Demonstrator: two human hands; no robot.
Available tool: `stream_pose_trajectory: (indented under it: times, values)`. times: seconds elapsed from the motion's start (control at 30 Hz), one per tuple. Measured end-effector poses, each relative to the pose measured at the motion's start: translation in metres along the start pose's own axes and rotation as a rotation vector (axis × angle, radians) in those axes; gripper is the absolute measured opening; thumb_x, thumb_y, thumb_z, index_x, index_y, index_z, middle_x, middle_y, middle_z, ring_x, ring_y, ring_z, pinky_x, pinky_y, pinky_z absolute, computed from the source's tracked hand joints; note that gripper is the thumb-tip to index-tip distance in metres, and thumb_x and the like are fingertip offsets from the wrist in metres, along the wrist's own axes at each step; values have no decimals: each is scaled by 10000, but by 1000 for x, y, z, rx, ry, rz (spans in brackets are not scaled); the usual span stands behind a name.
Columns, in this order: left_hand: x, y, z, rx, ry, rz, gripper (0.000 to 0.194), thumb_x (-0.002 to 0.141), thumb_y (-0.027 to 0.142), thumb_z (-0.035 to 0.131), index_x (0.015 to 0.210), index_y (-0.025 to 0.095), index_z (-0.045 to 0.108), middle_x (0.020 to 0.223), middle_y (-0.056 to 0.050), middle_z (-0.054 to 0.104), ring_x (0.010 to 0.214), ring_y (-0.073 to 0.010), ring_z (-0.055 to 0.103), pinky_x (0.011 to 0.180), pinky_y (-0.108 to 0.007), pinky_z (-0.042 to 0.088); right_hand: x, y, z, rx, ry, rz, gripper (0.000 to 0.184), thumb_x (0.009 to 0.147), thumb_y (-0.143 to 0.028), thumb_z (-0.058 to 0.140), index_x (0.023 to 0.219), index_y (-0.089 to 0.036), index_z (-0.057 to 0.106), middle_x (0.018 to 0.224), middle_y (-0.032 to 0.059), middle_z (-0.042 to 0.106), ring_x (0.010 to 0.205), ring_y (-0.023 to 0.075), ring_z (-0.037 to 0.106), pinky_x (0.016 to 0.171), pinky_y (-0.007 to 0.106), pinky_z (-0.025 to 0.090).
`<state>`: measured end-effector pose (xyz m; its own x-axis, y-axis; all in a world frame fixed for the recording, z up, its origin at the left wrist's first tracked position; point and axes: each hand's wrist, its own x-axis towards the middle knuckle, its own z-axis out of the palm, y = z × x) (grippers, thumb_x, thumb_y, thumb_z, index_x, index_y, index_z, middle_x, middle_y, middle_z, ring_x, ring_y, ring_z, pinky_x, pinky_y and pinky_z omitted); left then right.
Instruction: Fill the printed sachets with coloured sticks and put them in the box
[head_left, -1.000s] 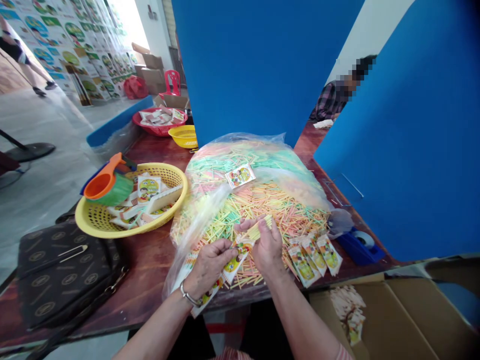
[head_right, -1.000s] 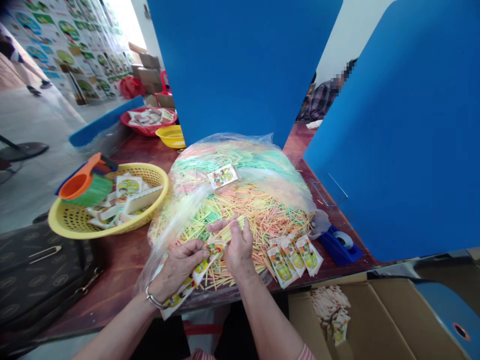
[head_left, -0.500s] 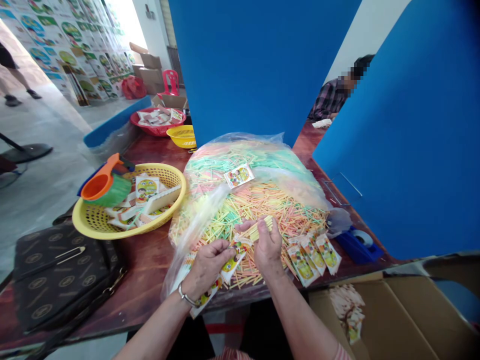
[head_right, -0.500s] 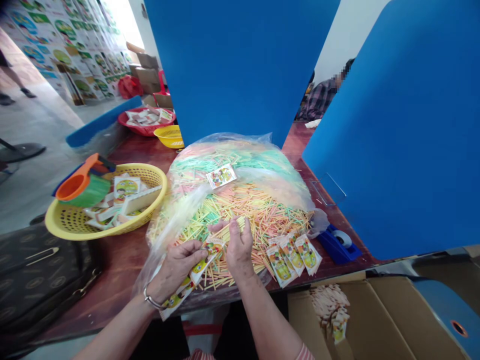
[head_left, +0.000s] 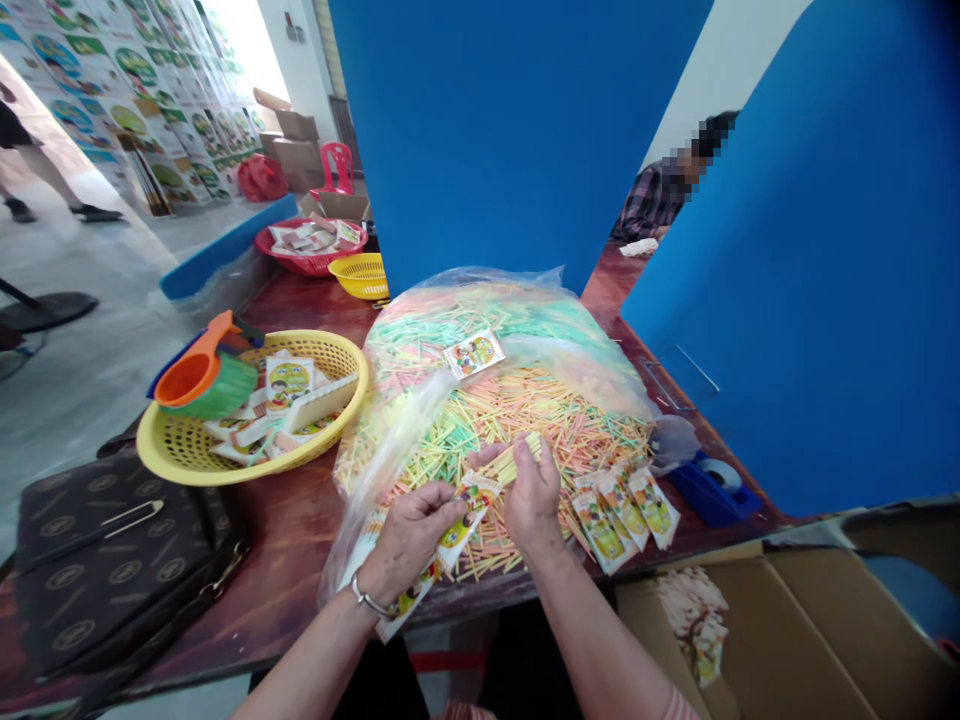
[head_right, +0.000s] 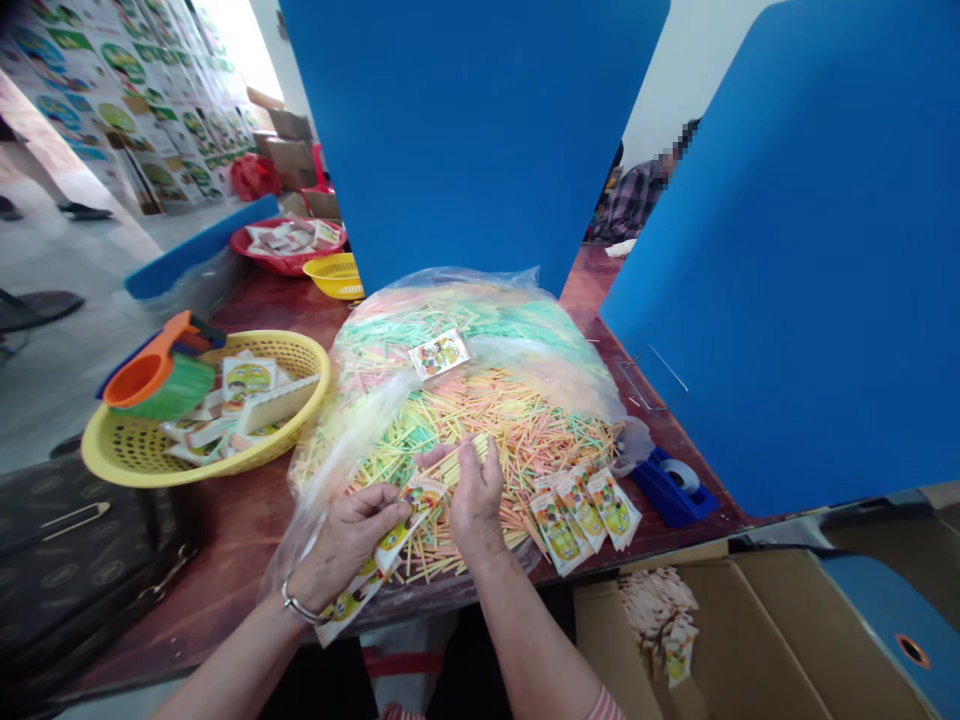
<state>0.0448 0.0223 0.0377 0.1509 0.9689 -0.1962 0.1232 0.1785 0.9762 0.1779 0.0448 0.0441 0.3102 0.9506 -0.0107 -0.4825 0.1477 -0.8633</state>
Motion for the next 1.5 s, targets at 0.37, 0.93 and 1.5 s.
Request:
stream_pose_trajectory:
  times: [0.37,0.93,1.5]
  values:
    - [0,0,1,1,-9,-18,290,652,428,648,634,147,577,558,39,485,515,-76,399,481,-189,318,-4,-6,2,-66,-70,-57,159,826,-312,477,792,-187,569,650,6,678,786,167,627,842,339,442]
    - [8,7,-2,-10,-33,11,257,707,389,607,640,148,551,534,58,457,485,-57,354,473,-186,273,3,-14,8,-150,-196,-52,156,850,-294,450,784,-191,549,762,14,695,710,143,605,791,299,434]
    - [16,2,8,-229,-79,90,173,720,312,625,748,154,558,641,43,481,585,-75,426,569,-201,362,9,-11,0,-329,-525,-135,319,868,-358,435,1157,-237,498,1132,53,587,1021,181,559,922,377,416]
